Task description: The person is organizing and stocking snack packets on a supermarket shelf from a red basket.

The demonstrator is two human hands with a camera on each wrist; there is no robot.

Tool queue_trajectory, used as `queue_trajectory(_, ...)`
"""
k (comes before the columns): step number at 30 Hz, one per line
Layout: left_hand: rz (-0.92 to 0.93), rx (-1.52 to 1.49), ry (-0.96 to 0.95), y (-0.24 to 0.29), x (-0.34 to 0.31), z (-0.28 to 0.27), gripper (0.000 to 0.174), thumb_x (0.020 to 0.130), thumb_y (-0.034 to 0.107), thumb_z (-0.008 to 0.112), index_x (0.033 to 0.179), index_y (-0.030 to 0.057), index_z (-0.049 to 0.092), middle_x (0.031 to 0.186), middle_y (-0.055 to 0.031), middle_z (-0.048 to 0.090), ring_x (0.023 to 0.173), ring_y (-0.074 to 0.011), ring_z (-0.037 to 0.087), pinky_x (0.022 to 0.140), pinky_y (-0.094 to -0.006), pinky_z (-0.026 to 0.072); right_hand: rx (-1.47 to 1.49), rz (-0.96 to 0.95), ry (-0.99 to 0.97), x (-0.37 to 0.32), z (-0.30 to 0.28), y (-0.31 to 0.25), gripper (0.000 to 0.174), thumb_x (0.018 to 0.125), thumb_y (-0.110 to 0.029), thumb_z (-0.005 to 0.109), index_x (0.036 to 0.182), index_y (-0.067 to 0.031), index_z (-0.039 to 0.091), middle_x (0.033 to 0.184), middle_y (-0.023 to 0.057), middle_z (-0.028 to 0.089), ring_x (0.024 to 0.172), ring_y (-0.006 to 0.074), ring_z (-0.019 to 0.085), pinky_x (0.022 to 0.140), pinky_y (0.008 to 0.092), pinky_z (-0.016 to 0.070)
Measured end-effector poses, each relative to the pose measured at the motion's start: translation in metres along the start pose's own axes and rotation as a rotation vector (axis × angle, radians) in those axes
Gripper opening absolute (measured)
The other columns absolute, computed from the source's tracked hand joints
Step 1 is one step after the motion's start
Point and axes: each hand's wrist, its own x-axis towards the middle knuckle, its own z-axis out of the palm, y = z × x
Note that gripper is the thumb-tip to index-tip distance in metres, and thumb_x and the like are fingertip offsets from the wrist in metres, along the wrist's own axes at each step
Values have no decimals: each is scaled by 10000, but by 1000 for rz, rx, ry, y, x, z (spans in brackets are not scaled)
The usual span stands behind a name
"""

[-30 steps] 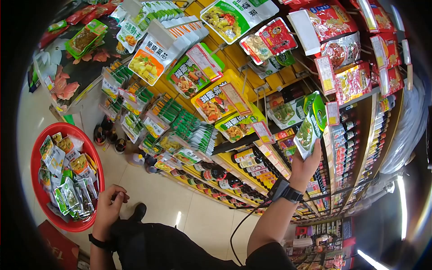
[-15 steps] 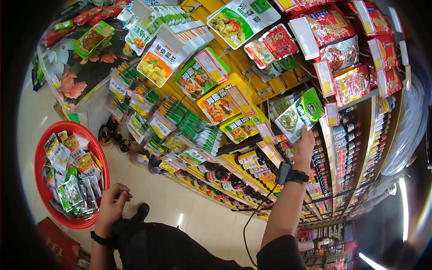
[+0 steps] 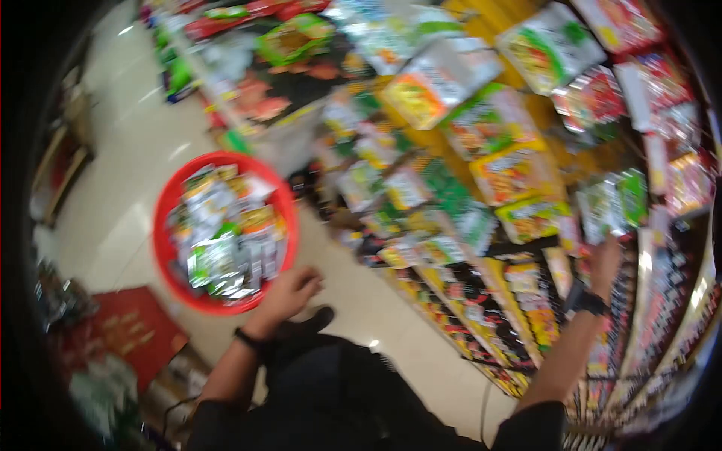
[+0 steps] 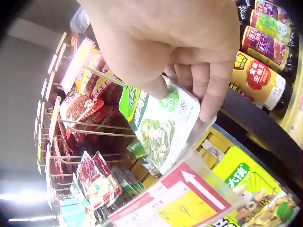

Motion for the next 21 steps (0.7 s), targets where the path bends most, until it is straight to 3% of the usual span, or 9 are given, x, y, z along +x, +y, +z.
queue_trajectory(3, -91, 4, 15, -52, -7, -18, 182, 913, 163, 575, 998, 10, 625, 859, -146, 689, 819, -275, 682, 749, -384, 520, 611, 84, -119, -22, 12, 5, 451, 895, -157, 653, 1297, 1, 521, 1055, 133, 605, 1023, 252, 595, 834, 330, 487)
queue_trajectory(4, -88, 130, 38, -71, -11, -26, 199, 932, 167, 580, 1030, 0, 628, 885, -109, 699, 817, -184, 678, 724, -324, 533, 920, 260, -131, -32, 21, 6, 454, 932, -217, 614, 1328, -21, 505, 1132, 122, 601, 1081, 240, 580, 897, 335, 468)
queue_trajectory(6, -206, 204, 113, -99, -23, -47, 205, 917, 172, 591, 1015, 2, 648, 909, -121, 703, 854, -207, 681, 758, -343, 531, 1514, 769, -82, -51, 21, -3, 466, 999, -328, 527, 1384, -68, 476, 1278, 103, 580, 1179, 221, 547, 1014, 348, 420)
queue_trajectory(8, -285, 143, 272, -148, -38, -62, 219, 889, 186, 612, 996, 2, 662, 908, -127, 700, 862, -218, 674, 783, -350, 523, 1480, 894, -51, -66, 7, -25, 482, 997, -346, 530, 1403, -93, 472, 1307, 111, 566, 1160, 217, 554, 1028, 351, 400)
queue_trajectory(9, -435, 81, 300, -163, -46, -76, 262, 859, 216, 613, 1017, 14, 668, 946, -173, 699, 886, -299, 680, 815, -383, 521, 1503, 895, -73, -81, 17, -13, 493, 999, -355, 522, 1426, -117, 457, 1312, 98, 566, 1153, 203, 553, 1023, 341, 403)
queue_trajectory(14, -599, 35, 673, -275, -78, -130, 344, 825, 204, 628, 1093, -12, 629, 954, -181, 699, 920, -278, 672, 842, -369, 517, 1413, 926, -70, -141, -1, -54, 456, 1002, -329, 520, 1401, -109, 503, 1212, 54, 611, 937, 106, 557, 882, 264, 435)
queue_trajectory(15, -629, 5, 770, -304, -81, -139, 389, 808, 173, 623, 1151, -9, 594, 951, -184, 694, 885, -265, 673, 761, -371, 532, 1415, 961, -72, -159, 6, -53, 457, 1002, -328, 522, 1400, -106, 503, 1197, 57, 614, 929, 105, 557, 866, 262, 437)
queue_trajectory(18, -854, -221, 907, -314, -78, -157, 425, 797, 146, 617, 1196, 7, 566, 911, -161, 682, 805, -227, 664, 659, -368, 533, 1395, 983, -135, -194, 6, -76, 457, 992, -320, 547, 1376, -74, 519, 1095, 57, 633, 865, 93, 563, 784, 247, 454)
queue_trajectory(21, -784, -447, 875, -304, -77, -160, 445, 814, 118, 613, 1251, 83, 539, 741, -55, 575, 644, -167, 564, 592, -405, 521, 1280, 947, -289, -242, 26, -75, 420, 986, -293, 559, 1336, -60, 546, 1015, 45, 630, 764, 88, 556, 679, 236, 447)
